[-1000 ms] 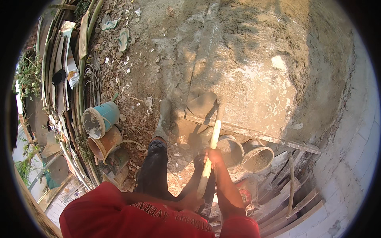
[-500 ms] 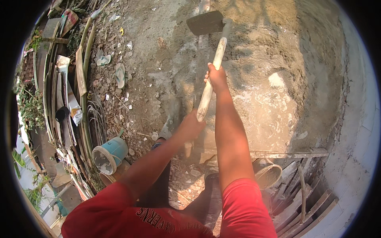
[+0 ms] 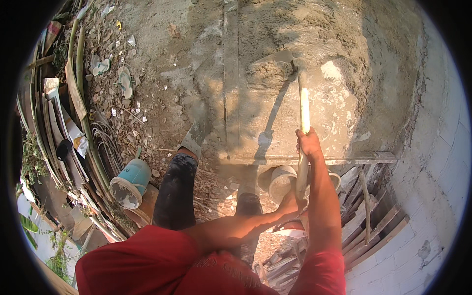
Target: The person uses a hoe to mix wet concrete on the ground, fills two buckets with the mixture, and then carries them to another part of the construction site.
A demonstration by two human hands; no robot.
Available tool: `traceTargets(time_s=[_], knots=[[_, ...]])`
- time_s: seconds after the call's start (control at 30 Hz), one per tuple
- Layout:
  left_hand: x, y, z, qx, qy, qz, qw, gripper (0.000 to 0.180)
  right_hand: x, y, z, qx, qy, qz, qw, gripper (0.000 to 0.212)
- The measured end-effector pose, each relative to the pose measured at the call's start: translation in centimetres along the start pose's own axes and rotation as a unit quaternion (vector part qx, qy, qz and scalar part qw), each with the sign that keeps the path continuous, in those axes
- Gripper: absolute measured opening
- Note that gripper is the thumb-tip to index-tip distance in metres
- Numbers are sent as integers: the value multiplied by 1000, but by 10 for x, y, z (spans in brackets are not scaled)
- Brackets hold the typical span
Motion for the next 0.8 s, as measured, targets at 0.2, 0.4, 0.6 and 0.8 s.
traceTargets(time_s=[0.2, 0.4, 0.6, 0.8], knots=[[-83, 3, -60, -36, 8, -103, 994, 56, -75, 10, 62, -82, 111, 116, 984, 35], [-23, 90, -56, 51, 111, 15, 992, 46, -28, -59, -4, 166, 139, -57, 975, 42], [-13, -19, -88, -329, 209, -55, 919, 30, 29, -51, 73, -132, 69, -69, 986, 56], [-75, -162, -92, -377, 149, -116, 907, 32, -37, 67, 147, -231, 67, -57, 969, 51]])
Point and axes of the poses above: each hand's wrist, its own x-axis towards the middle knuckle, its own y-axis out of the back of the hand, z = x × y, the point moved 1 cm from there along x, towards the middle knuckle, and after that the axes turned 14 degrees about x, right-handed, at the moved point
